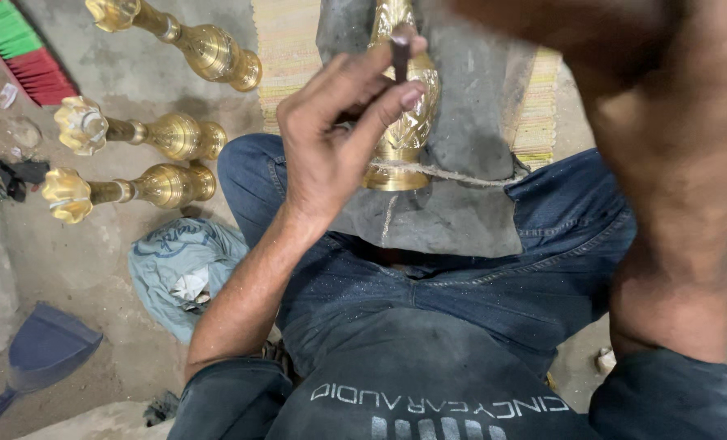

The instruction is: The person sits on the floor with a brass vase-like object tied to a sandbag on their lap and engraves a decorative pattern into it, holding a chisel against the brass and striking it with a wooden mallet, repositioning the chisel around the surface as they work.

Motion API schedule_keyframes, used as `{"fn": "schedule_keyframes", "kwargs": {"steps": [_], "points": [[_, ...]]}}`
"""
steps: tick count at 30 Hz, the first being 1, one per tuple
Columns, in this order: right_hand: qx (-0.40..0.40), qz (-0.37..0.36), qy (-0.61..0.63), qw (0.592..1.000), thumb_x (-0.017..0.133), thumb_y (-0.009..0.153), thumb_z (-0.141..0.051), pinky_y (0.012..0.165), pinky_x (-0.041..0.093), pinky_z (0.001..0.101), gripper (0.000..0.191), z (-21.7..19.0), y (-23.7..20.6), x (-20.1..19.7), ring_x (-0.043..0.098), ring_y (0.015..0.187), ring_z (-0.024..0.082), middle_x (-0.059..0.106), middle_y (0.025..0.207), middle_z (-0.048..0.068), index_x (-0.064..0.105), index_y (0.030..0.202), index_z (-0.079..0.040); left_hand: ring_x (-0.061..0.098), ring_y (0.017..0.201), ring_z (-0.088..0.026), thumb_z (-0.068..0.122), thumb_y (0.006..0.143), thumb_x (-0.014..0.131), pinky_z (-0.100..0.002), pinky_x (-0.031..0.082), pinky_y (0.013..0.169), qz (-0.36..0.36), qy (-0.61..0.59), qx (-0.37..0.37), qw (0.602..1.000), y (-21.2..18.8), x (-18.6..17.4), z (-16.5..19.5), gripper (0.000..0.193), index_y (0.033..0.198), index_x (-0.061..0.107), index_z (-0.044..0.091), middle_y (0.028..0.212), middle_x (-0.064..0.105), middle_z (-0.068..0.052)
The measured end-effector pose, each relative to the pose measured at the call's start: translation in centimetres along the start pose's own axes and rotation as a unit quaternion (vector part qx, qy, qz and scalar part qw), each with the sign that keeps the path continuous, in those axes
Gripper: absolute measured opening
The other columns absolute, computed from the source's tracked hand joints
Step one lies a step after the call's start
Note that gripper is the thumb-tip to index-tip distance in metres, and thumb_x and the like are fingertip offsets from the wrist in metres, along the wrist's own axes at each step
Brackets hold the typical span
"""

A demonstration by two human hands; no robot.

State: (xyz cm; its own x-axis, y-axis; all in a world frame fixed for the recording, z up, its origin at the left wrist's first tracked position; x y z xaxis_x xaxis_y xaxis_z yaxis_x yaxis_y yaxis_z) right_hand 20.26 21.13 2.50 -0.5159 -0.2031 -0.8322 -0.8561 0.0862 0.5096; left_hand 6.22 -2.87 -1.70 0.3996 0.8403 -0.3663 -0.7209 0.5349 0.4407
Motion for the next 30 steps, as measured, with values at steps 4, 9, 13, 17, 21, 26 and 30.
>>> {"fn": "schedule_keyframes", "kwargs": {"steps": [4, 9, 13, 17, 21, 26, 30], "points": [[0.091, -0.003, 0.057, 0.994, 0.059, 0.11, -0.001, 0.063, 0.045, 0.0259, 0.001, 0.7, -0.2, 0.6, 0.059, 0.07, 0.017, 0.057, 0.084, 0.009, 0.058, 0.11, 0.0, 0.077, 0.094, -0.011, 0.015, 0.105, 0.08, -0.023, 0.067, 0.077, -0.001, 0.02, 0.04, 0.999, -0.2, 0.1, 0.3, 0.032, 0.134, 0.067, 0.01, 0.108, 0.075, -0.003], [0.055, -0.026, 0.023, 0.998, 0.061, 0.111, -0.004, 0.061, 0.044, 0.0282, 0.005, 0.4, 1.4, -0.1, 0.059, 0.067, 0.017, 0.057, 0.08, 0.011, 0.059, 0.107, 0.0, 0.079, 0.091, -0.009, 0.016, 0.103, 0.084, -0.021, 0.065, 0.074, -0.03, 0.054, 0.017, 0.998, 0.6, -0.2, 0.7, 0.034, 0.133, 0.069, 0.01, 0.11, 0.077, -0.003], [0.024, -0.028, 0.011, 0.999, 0.062, 0.11, -0.003, 0.064, 0.045, 0.0292, 0.005, -0.3, 2.5, -0.5, 0.061, 0.072, 0.019, 0.058, 0.085, 0.012, 0.059, 0.11, 0.001, 0.079, 0.095, -0.01, 0.015, 0.104, 0.084, -0.023, 0.066, 0.08, -0.04, 0.061, 0.024, 0.997, 0.8, -0.3, 1.3, 0.032, 0.131, 0.069, 0.008, 0.109, 0.076, -0.003], [0.01, -0.025, 0.004, 1.0, 0.064, 0.109, -0.002, 0.068, 0.047, 0.0302, 0.008, -0.4, 2.8, -0.5, 0.062, 0.078, 0.021, 0.06, 0.089, 0.013, 0.058, 0.113, 0.002, 0.08, 0.096, -0.01, 0.016, 0.103, 0.084, -0.023, 0.067, 0.082, -0.039, 0.041, 0.003, 0.998, 1.0, -0.2, 1.4, 0.035, 0.133, 0.069, 0.007, 0.111, 0.076, -0.004], [-0.002, -0.02, 0.003, 1.0, 0.065, 0.108, 0.0, 0.072, 0.049, 0.0312, 0.012, -0.3, 2.6, -0.4, 0.064, 0.083, 0.023, 0.061, 0.094, 0.014, 0.058, 0.116, 0.003, 0.08, 0.095, -0.011, 0.016, 0.102, 0.084, -0.023, 0.068, 0.083, -0.041, 0.055, 0.005, 0.998, 1.0, -0.2, 1.4, 0.034, 0.131, 0.069, 0.006, 0.11, 0.076, -0.005], [-0.007, -0.009, 0.001, 1.0, 0.066, 0.106, 0.001, 0.076, 0.051, 0.0324, 0.017, -0.5, 2.3, -0.8, 0.066, 0.089, 0.025, 0.063, 0.1, 0.016, 0.057, 0.12, 0.004, 0.08, 0.097, -0.012, 0.016, 0.103, 0.084, -0.024, 0.068, 0.085, -0.046, 0.053, 0.024, 0.997, 1.0, -0.4, 0.9, 0.034, 0.132, 0.069, 0.006, 0.112, 0.075, -0.005], [-0.037, -0.02, -0.01, 0.999, 0.067, 0.106, 0.002, 0.08, 0.052, 0.0334, 0.021, -0.9, 1.9, -0.8, 0.068, 0.094, 0.027, 0.064, 0.105, 0.017, 0.056, 0.124, 0.005, 0.08, 0.1, -0.012, 0.017, 0.104, 0.081, -0.023, 0.07, 0.084, -0.06, 0.027, 0.016, 0.998, 0.4, -0.2, 0.2, 0.034, 0.133, 0.069, 0.009, 0.116, 0.076, -0.005]]}}
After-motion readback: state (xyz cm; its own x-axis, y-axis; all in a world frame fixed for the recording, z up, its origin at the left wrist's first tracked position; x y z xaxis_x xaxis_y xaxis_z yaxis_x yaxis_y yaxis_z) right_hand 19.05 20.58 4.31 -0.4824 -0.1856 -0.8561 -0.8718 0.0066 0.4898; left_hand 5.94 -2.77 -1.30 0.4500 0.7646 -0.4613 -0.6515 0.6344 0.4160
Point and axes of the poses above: each hand's wrist, its own y-axis towards the middle knuckle, its own x-axis out of the palm, z = x × y, the point moved 1 cm from there along y, towards the middle knuckle
